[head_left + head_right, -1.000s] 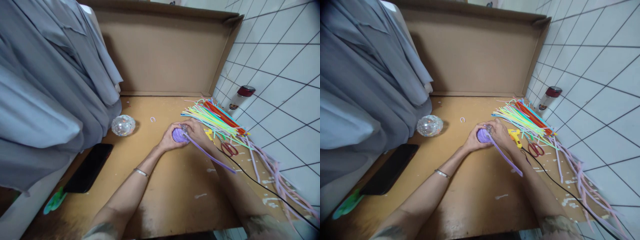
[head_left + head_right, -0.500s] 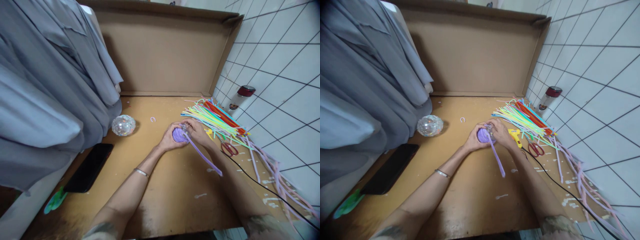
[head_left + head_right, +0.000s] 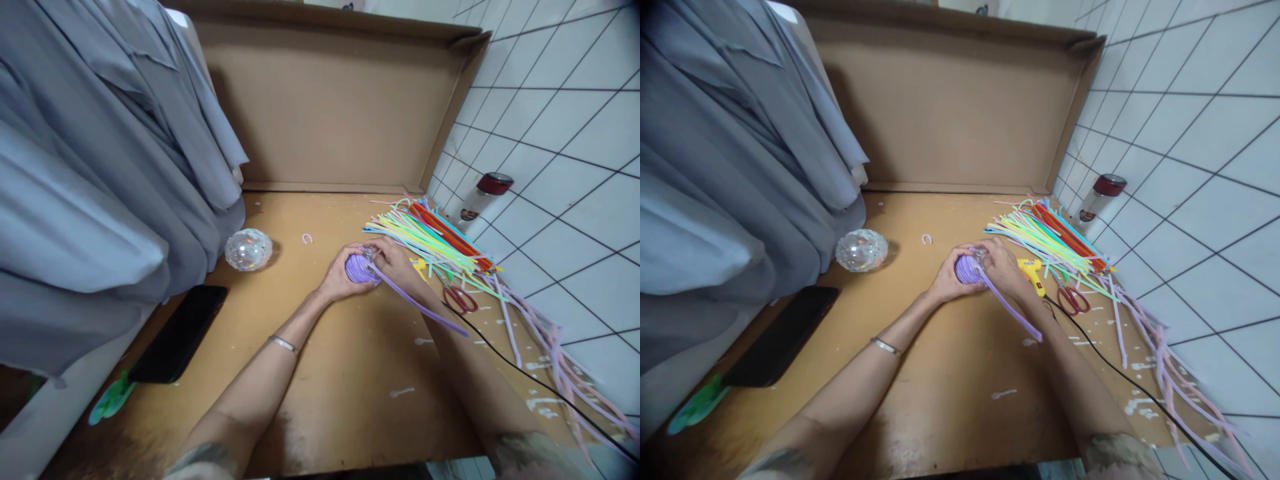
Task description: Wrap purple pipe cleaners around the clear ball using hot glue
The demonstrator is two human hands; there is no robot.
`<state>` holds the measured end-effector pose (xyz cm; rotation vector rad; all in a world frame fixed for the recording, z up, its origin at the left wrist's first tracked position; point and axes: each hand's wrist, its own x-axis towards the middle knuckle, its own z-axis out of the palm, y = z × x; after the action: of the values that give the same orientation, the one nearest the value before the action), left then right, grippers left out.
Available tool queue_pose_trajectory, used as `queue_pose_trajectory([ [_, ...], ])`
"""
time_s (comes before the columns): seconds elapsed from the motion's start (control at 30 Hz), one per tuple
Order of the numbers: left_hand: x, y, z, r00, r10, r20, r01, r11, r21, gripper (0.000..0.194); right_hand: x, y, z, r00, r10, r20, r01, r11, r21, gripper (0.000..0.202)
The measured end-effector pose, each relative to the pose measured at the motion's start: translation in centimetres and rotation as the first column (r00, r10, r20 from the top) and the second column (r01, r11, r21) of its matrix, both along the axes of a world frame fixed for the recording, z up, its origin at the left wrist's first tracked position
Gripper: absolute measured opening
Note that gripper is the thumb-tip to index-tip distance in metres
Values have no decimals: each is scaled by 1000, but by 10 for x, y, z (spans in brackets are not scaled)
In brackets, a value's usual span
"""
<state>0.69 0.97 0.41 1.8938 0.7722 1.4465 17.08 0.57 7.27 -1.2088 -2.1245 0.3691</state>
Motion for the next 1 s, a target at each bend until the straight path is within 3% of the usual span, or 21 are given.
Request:
queue_pose_trajectory([
  [0.5,0,2,0,1000,15,6,-14,998,-57,68,3,-5,8,998,58,7,-58,998,-39,28],
  [0.73,0,-1,5,1000,12,14,-11,994,-107,68,1,-4,9,977,200,-79,-198,980,35,27],
  [1.0,0,-2,4,999,11,42,-6,992,-126,77,-4,-6,11,982,140,-124,-141,990,-6,19],
])
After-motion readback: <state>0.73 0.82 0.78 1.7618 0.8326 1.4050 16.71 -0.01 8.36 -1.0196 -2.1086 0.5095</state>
